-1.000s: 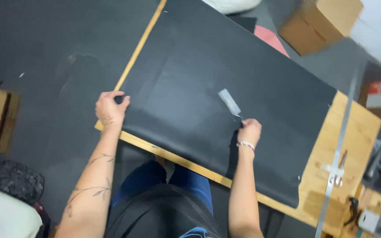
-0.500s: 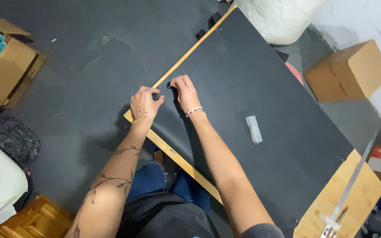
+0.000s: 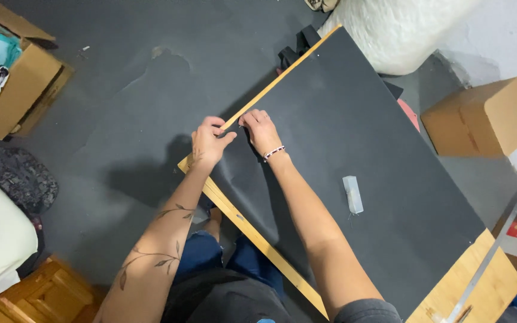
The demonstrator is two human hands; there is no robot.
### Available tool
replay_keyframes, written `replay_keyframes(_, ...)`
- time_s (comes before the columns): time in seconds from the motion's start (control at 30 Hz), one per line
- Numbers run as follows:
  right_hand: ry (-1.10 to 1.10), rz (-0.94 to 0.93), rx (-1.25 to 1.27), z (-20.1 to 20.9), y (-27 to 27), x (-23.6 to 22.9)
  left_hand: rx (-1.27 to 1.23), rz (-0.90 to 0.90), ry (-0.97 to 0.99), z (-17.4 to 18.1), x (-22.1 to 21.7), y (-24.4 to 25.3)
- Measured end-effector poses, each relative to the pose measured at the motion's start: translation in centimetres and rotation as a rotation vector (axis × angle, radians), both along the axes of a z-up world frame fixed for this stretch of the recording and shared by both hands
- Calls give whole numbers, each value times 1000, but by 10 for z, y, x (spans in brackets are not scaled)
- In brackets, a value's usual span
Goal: The person cuts a large piece of black fabric using shears on a wooden workbench. They then fold the fabric, smooth it out, and secure it with pins and a small block of chalk.
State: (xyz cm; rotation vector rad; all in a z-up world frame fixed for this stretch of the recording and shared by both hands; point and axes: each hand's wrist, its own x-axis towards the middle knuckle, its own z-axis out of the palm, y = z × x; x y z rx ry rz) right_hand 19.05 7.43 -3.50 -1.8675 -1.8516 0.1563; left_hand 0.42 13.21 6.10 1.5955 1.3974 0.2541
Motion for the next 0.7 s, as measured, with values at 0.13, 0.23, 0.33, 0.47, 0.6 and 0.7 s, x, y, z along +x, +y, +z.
replay_keyframes(0.13, 41, -18, 6, 6, -3, -2, -155, -87, 87, -19, 4, 25)
replay_keyframes(0.23, 102, -33, -21, 7, -3, -3, -216, -220, 88, -29, 7, 35)
replay_keyframes(0.33, 129, -35, -43, 10, -4, -5, -302, -337, 154, -16, 12, 40)
replay_keyframes(0.47, 202, -10, 6, 20, -6, -5, -294, -343, 152, -49, 28, 49)
replay_keyframes(0.6, 220, -17, 5, 24, -4, -6, -306, -256, 121, -62, 30, 52)
replay_keyframes(0.7, 245, -32, -7, 26, -5, -8, -325, -251, 97, -89, 24, 54)
